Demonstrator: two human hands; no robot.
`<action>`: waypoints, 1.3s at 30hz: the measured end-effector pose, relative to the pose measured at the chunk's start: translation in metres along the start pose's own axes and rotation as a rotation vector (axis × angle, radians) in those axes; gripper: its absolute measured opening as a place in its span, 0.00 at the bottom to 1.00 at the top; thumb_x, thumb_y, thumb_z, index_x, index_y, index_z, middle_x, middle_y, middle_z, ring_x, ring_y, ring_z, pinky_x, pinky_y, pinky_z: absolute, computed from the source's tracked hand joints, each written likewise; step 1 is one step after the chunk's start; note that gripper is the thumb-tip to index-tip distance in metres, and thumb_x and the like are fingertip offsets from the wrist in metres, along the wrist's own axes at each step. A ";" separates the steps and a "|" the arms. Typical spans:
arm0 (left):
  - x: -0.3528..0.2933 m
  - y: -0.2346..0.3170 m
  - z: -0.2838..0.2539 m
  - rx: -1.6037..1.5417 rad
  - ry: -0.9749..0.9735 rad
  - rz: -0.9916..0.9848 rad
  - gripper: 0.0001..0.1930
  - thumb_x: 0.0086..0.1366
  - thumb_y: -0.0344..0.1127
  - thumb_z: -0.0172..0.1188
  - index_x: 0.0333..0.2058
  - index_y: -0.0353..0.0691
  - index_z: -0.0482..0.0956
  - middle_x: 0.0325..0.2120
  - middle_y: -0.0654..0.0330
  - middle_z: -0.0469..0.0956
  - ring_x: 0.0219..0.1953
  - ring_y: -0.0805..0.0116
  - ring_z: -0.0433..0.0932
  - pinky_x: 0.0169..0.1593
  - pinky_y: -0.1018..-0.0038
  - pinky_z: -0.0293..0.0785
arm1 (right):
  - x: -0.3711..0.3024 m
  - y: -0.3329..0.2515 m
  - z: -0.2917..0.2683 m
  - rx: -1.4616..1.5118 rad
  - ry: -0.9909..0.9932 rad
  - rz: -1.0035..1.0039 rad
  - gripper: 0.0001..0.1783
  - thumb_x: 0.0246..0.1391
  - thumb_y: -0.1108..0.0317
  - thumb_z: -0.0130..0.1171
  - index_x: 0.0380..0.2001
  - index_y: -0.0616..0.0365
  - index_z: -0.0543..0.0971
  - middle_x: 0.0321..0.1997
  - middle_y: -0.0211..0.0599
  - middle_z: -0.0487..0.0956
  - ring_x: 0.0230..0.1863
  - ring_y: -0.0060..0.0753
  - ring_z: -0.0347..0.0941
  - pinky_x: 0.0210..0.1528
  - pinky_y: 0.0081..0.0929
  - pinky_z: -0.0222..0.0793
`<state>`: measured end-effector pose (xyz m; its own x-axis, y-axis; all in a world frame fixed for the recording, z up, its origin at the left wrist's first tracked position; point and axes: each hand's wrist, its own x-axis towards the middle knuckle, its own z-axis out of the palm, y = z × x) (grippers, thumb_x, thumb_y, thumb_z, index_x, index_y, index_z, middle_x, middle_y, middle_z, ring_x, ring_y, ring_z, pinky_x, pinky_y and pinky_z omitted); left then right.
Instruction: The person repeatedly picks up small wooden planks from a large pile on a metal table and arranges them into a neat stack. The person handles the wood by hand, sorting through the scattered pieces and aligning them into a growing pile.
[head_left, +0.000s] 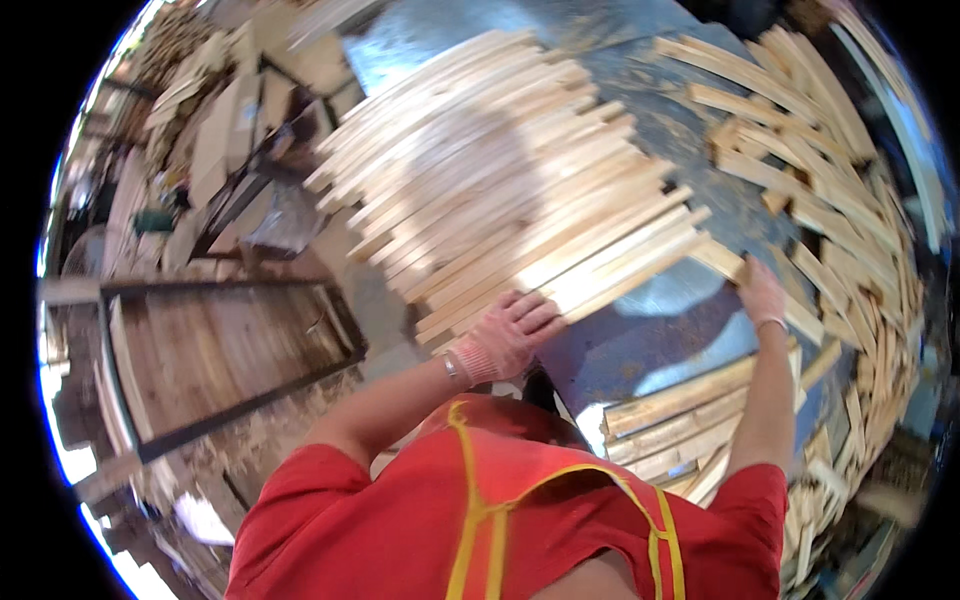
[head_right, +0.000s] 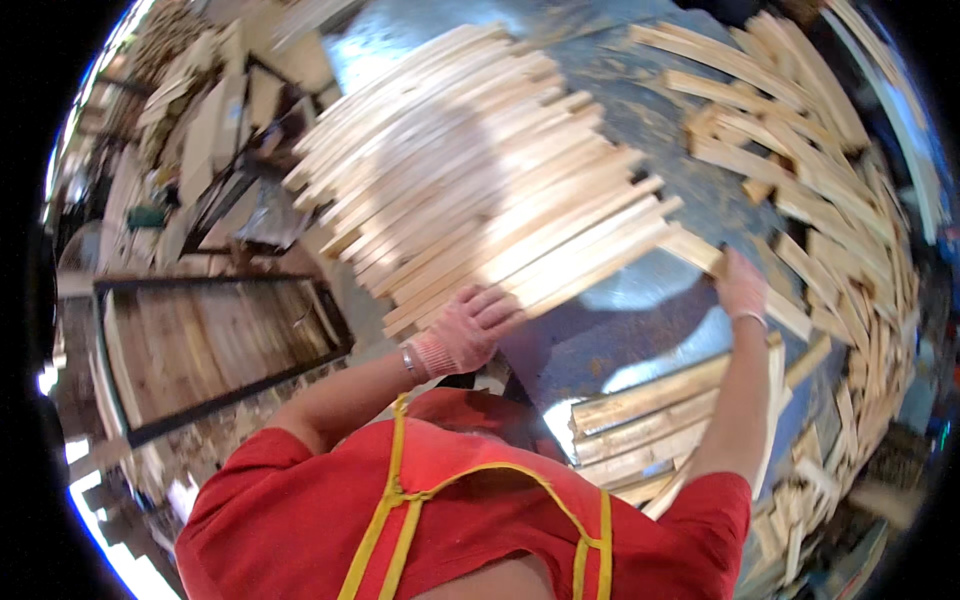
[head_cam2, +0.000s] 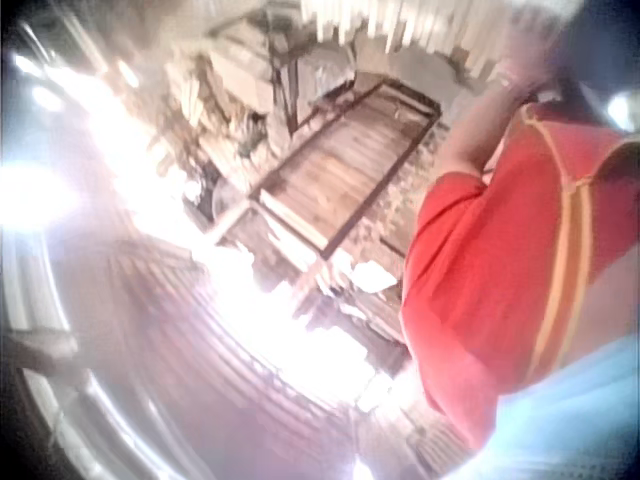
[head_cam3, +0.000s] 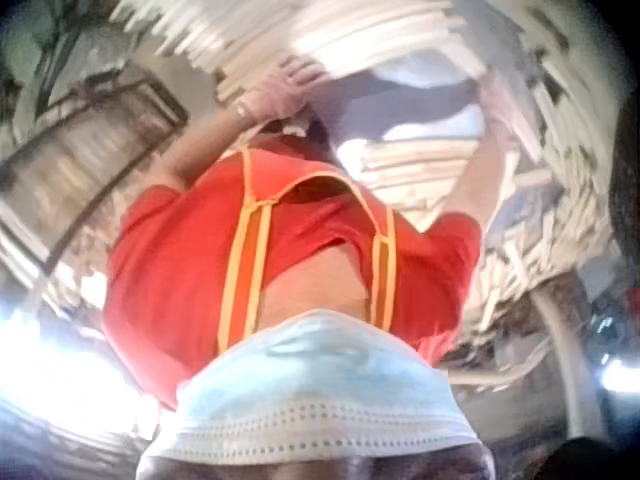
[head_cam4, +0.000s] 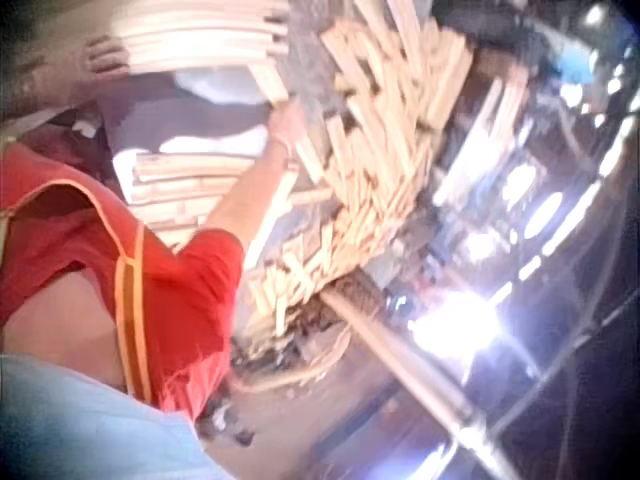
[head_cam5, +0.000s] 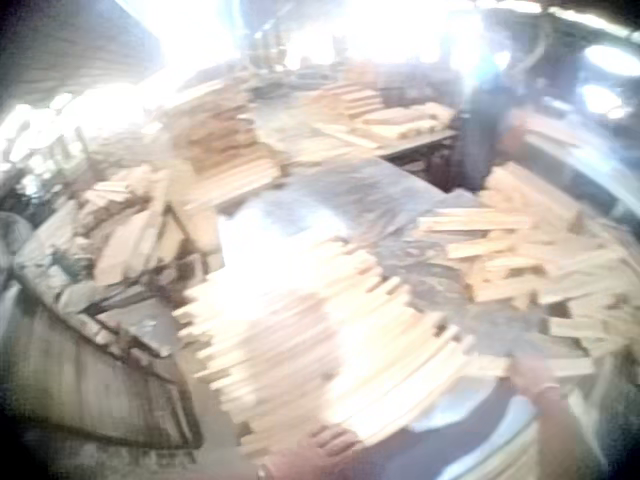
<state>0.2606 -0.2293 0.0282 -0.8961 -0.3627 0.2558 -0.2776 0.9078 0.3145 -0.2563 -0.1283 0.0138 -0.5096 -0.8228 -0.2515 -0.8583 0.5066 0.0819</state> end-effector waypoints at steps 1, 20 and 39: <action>-0.004 -0.001 0.002 0.001 0.012 -0.008 0.26 0.56 0.32 0.62 0.56 0.48 0.82 0.57 0.60 0.79 0.64 0.58 0.77 0.65 0.55 0.71 | 0.000 -0.001 -0.010 -0.034 -0.021 -0.019 0.35 0.54 0.67 0.72 0.66 0.49 0.74 0.59 0.42 0.83 0.65 0.53 0.78 0.66 0.50 0.73; -0.107 -0.139 -0.063 0.001 0.281 -0.645 0.37 0.62 0.46 0.67 0.65 0.29 0.75 0.62 0.39 0.77 0.66 0.40 0.74 0.71 0.49 0.68 | -0.131 -0.013 -0.066 1.375 0.300 0.496 0.19 0.70 0.46 0.63 0.37 0.50 0.81 0.32 0.25 0.75 0.34 0.24 0.72 0.35 0.32 0.70; -0.104 -0.261 -0.133 0.113 0.108 -0.637 0.17 0.76 0.35 0.56 0.56 0.30 0.82 0.53 0.47 0.83 0.56 0.58 0.81 0.61 0.64 0.76 | -0.326 -0.232 0.010 1.268 0.091 0.530 0.45 0.59 0.46 0.61 0.73 0.63 0.71 0.73 0.56 0.76 0.75 0.53 0.71 0.76 0.40 0.66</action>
<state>0.4723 -0.4563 0.0408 -0.5060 -0.8505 0.1436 -0.7824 0.5227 0.3385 0.1091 0.0248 0.0668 -0.8000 -0.4481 -0.3991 0.0547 0.6078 -0.7922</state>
